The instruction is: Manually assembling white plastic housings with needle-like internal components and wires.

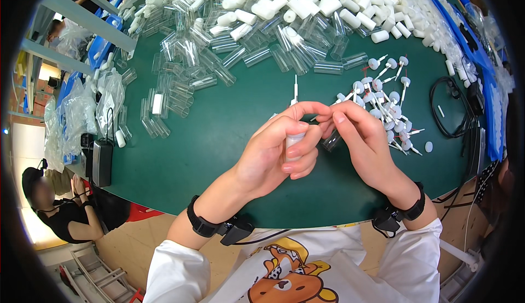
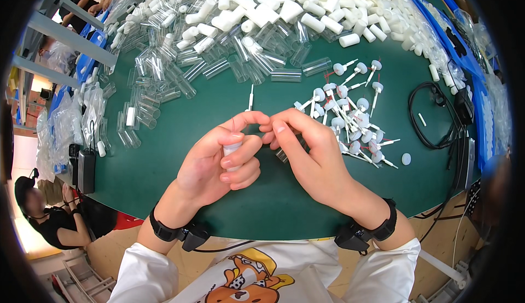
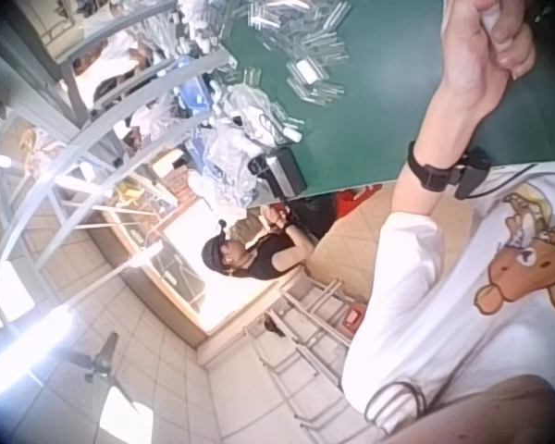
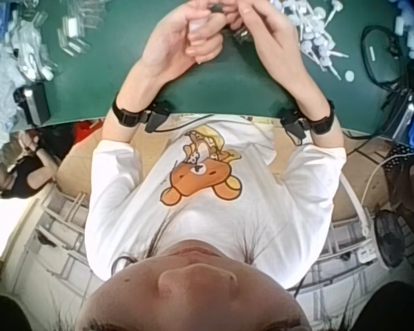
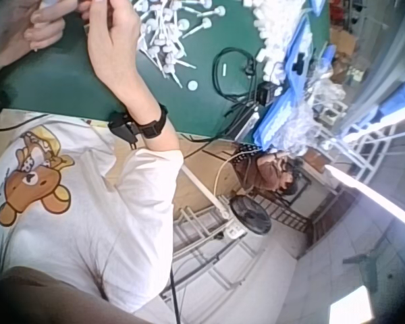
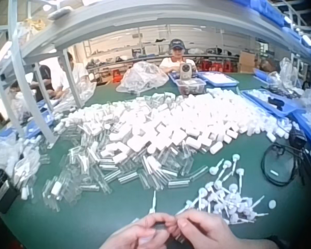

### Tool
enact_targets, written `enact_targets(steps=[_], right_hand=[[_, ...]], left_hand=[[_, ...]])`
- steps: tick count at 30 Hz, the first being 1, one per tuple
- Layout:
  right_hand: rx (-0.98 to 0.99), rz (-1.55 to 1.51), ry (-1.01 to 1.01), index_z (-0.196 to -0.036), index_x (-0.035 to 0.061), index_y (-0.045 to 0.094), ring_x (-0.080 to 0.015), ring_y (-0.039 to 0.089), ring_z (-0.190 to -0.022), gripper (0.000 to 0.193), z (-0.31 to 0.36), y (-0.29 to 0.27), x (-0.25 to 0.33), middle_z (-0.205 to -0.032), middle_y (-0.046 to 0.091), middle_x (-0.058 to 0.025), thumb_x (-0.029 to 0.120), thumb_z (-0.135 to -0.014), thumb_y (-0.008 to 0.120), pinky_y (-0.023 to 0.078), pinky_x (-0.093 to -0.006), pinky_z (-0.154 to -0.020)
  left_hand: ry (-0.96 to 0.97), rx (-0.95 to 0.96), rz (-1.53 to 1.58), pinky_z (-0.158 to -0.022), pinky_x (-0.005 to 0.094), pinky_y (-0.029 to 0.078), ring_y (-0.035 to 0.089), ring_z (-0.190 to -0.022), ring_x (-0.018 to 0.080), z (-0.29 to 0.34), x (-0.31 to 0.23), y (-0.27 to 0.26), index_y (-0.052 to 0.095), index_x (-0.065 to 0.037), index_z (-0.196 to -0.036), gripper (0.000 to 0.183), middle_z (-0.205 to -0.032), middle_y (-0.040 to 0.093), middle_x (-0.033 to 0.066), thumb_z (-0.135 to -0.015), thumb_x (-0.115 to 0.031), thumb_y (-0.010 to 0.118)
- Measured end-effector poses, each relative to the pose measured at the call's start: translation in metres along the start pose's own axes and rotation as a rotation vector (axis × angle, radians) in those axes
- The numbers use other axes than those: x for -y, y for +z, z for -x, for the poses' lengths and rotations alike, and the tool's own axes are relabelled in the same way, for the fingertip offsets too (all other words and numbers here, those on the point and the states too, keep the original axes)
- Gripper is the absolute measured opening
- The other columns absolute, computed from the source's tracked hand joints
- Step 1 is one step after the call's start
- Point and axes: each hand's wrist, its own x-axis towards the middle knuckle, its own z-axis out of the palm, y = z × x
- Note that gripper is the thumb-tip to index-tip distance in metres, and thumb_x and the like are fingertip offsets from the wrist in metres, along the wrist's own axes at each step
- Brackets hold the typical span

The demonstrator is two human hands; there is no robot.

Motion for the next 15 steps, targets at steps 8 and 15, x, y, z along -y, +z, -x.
enact_targets(steps=[8, 15], right_hand=[[0.006, 0.0, 0.005, -0.096, -0.0034, 0.057, -0.0112, 0.058, -0.078, 0.02, 0.0, 0.0, 0.0, -0.085, 0.061, -0.0075, 0.011, -0.096, 0.043, 0.047, -0.0254, -0.072], [0.013, 0.044, 0.002, -0.097, -0.0025, 0.057, -0.0116, 0.057, -0.077, 0.021, 0.0, 0.0, 0.006, -0.084, 0.061, -0.0066, 0.011, -0.097, 0.041, 0.046, -0.0251, -0.072]], left_hand=[[0.081, 0.024, 0.052, -0.045, 0.0233, 0.029, 0.033, -0.044, 0.0073, -0.001, 0.001, 0.006, 0.05, -0.011, -0.099, 0.018, -0.058, 0.036, -0.0039, -0.095, -0.024, 0.039], [0.079, 0.02, -0.002, -0.057, 0.0287, 0.035, 0.046, -0.06, 0.0156, -0.001, 0.004, 0.009, 0.047, -0.01, -0.101, 0.013, -0.078, 0.05, 0.0055, -0.093, -0.02, 0.046]])
